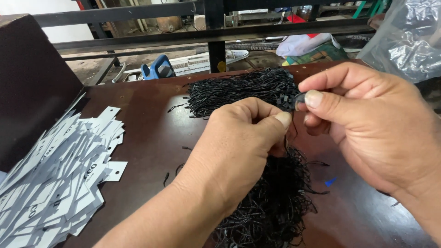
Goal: A person is untangling and sorting individual black string fasteners from a tangled pile into an organized stack on a workbench.
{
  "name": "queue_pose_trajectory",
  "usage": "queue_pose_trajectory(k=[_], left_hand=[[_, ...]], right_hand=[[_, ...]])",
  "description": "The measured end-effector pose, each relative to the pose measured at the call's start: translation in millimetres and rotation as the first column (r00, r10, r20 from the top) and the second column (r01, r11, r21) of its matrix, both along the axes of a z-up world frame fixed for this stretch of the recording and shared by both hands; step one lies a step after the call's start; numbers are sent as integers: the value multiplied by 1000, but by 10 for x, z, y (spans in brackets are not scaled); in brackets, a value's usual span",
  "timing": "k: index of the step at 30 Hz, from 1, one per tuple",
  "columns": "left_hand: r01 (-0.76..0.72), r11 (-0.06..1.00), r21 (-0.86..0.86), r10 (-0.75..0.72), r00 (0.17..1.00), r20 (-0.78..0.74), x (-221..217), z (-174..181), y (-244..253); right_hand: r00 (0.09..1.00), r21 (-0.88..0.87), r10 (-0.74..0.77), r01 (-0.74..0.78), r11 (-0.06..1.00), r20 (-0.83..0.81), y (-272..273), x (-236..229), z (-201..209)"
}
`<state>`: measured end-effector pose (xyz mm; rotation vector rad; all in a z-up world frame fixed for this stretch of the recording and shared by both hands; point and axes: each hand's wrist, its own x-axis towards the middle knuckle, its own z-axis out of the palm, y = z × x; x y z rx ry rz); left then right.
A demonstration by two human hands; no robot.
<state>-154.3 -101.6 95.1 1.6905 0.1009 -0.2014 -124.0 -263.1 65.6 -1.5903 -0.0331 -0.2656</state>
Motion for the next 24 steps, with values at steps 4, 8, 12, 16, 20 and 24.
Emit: queue_pose_trajectory(k=[4,8,12,16,20,24], left_hand=[[-27,1000,-1,27,1000,-7,-8,27,54],[-51,998,33,48,995,86,15,27,126],[21,935,353,-25,1000,6,-17,73,108],[64,843,533,-170,974,152,-37,72,94],[85,882,464,-93,996,-5,-94,255,120],[174,985,5,-174,983,63,-27,-5,211]], right_hand=[[986,-143,-64,42,989,-152,78,-51,21],[926,-679,-266,13,734,-269,172,-212,124],[995,-440,-27,-17,898,-94,77,-189,54],[971,-664,-57,-114,739,-230,243,-268,269],[942,-749,-204,-70,659,-267,247,-259,279],[983,-325,43,-101,940,-180,-56,-64,41]])
